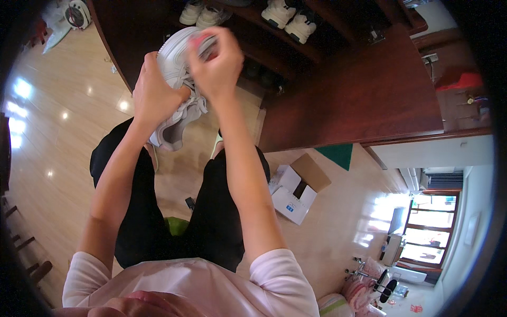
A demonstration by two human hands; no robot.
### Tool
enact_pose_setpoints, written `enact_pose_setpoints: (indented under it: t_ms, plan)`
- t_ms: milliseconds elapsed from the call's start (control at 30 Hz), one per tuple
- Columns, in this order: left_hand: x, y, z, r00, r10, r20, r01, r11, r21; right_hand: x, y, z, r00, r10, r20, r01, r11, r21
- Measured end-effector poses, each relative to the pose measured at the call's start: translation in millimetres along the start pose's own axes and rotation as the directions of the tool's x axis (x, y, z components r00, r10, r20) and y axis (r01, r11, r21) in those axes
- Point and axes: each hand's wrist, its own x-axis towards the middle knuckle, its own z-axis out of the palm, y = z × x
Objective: The person wipes the exterior and sole of a white shoe using a pink cloth before placing it back into a wooden shoe cabinet.
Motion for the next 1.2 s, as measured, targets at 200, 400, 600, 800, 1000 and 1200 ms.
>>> enact_pose_setpoints:
  t_ms: [200,400,600,800,1000,1200]
  plan:
    - [5,5,-6,0.994,0.094,-0.058,-0.089,0.992,0.085,-2,-5,-3,0.996,-0.085,0.034,0.089,0.99,-0.107]
    - [2,-1,1,0.996,0.053,-0.076,-0.052,0.999,0.005,-21,-17,4,0.972,-0.229,0.056,0.232,0.971,-0.059]
    - [-1,6,-2,0.994,0.096,-0.052,-0.091,0.992,0.085,6,10,-8,0.974,0.159,-0.159,-0.164,0.986,-0.016]
    - [-1,5,0,0.994,0.102,-0.049,-0.098,0.992,0.079,-15,-1,-2,0.987,0.141,-0.077,-0.143,0.989,-0.032]
    - [-1,-1,3,0.985,0.141,-0.095,-0.126,0.981,0.151,-19,-12,-1,0.984,0.18,-0.019,-0.178,0.982,0.064]
    - [3,4,-1,0.971,0.231,-0.065,-0.213,0.956,0.203,8,4,-18,0.908,0.415,-0.057,-0.398,0.897,0.191]
